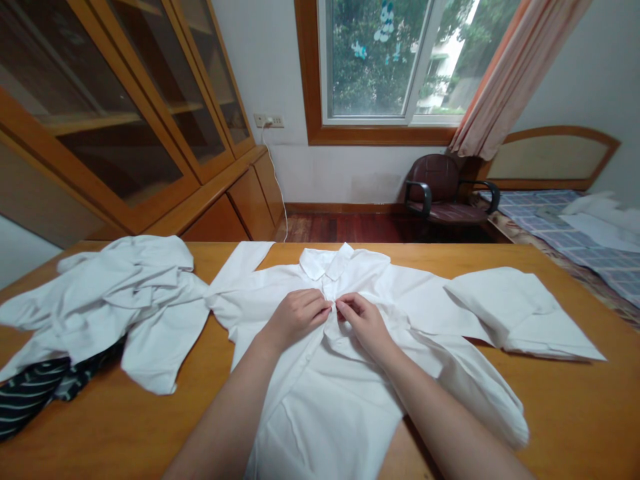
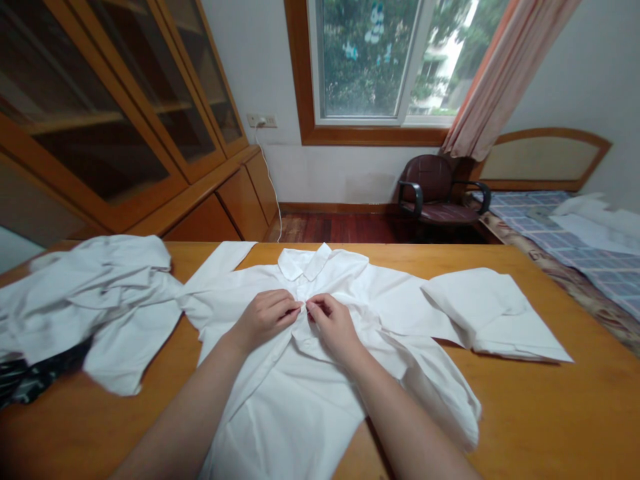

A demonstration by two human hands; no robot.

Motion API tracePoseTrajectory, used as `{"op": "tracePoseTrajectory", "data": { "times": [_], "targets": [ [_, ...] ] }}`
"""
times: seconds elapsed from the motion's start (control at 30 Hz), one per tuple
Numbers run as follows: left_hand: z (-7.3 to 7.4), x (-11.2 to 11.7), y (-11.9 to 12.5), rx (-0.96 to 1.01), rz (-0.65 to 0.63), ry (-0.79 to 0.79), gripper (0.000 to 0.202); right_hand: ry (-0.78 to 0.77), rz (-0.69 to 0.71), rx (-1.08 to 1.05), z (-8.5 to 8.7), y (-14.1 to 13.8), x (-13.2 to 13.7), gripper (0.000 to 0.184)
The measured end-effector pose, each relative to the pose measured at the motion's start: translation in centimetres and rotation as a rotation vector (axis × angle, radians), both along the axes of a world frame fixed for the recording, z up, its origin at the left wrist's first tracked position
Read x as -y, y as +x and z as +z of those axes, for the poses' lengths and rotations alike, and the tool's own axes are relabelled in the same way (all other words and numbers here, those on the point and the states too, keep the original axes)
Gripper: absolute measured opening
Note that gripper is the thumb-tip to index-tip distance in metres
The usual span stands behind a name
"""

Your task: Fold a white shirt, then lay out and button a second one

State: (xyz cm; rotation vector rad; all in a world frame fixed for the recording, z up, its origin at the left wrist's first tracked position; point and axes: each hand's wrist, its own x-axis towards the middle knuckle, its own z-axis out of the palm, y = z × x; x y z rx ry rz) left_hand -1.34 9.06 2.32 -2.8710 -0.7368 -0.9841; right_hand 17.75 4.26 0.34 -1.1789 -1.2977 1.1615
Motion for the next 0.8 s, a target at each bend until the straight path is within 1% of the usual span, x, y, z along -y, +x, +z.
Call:
{"op": "tracePoseTrajectory", "data": {
  "times": [0.13,0.37,0.5,0.67,0.8],
  "targets": [
    [0.17,0.05,0.12,-0.027,-0.01,-0.003,0.015,-0.062,0.038,-0.049,-0.24,0.08,-0.38,0.03],
    [0.22,0.2,0.22,-0.085,-0.033,-0.009,0.019,-0.238,0.19,-0.121,-0.47,0.36,-0.53,0.038],
    [0.51,0.27,0.43,-0.083,-0.042,-0.036,0.023,-0.304,0.209,-0.192,-0.26,0.54,-0.53,0.036],
    [0.84,0.38,0.5,-0.095,-0.035,-0.152,0.024,-0.309,0.19,-0.229,-0.37,0.42,-0.48,0.032],
    [0.71,0.52,0.39,-0.076,0.003,-0.316,0.015,-0.247,0.172,-0.16,-0.73,0.29,-0.37,0.033]
  ]
}}
